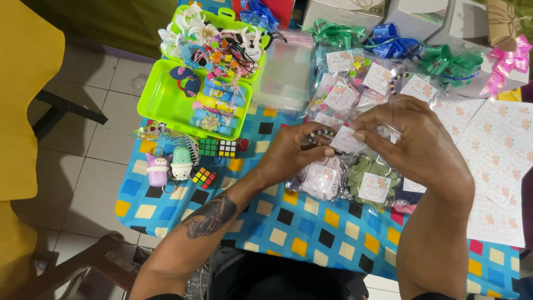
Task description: The person packages various small items by placing them into plastic bags, attaching labels, and organizing them on a table. The person handles small toys, stickers, and jewelry items, placing them into individual clear packets.
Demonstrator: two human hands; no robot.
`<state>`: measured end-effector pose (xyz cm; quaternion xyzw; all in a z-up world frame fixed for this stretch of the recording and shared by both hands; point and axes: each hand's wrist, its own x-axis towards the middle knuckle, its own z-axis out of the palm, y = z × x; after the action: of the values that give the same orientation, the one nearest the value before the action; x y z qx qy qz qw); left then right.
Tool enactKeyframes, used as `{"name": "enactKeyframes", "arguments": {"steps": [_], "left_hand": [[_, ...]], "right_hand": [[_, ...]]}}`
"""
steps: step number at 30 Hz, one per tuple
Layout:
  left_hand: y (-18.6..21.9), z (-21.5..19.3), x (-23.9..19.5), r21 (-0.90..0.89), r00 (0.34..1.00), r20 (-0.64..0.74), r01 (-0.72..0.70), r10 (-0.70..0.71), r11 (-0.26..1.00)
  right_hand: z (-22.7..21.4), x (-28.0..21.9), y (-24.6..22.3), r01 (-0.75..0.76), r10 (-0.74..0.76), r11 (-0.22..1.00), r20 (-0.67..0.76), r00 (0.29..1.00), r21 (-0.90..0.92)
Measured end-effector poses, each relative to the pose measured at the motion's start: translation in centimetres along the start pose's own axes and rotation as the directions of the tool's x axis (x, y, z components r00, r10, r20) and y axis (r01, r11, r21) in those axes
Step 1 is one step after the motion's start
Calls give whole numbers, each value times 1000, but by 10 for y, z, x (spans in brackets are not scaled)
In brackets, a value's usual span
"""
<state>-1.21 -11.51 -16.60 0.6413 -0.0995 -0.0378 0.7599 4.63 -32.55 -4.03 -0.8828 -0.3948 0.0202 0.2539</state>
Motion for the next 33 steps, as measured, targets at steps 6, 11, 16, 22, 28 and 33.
{"name": "enactKeyframes", "arguments": {"steps": [6,11,16,22,28,33], "left_hand": [[-4,1,1,30,995,-42,-91,92,995],[-3,4,-1,-116,999,-37,34,-38,993],[-13,3,1,-158,996,-94,-23,8,987],[-10,4,1,-277,988,-149,-13,-30,961],[3,-1,-1,-281,987,-133,-125,90,952],[10,-6,-1,-65,975,-132,-190,180,980]], "right_hand": [[1,-3,-3,-181,189,972,37,981,-151],[3,-4,-1,-142,149,978,40,988,-150],[3,-8,5,-129,148,972,86,985,-194],[-6,-6,-14,47,-44,997,-58,997,60],[-13,-19,1,-60,51,998,-222,974,-36],[-18,-6,-29,-62,70,994,-97,993,88]]}}
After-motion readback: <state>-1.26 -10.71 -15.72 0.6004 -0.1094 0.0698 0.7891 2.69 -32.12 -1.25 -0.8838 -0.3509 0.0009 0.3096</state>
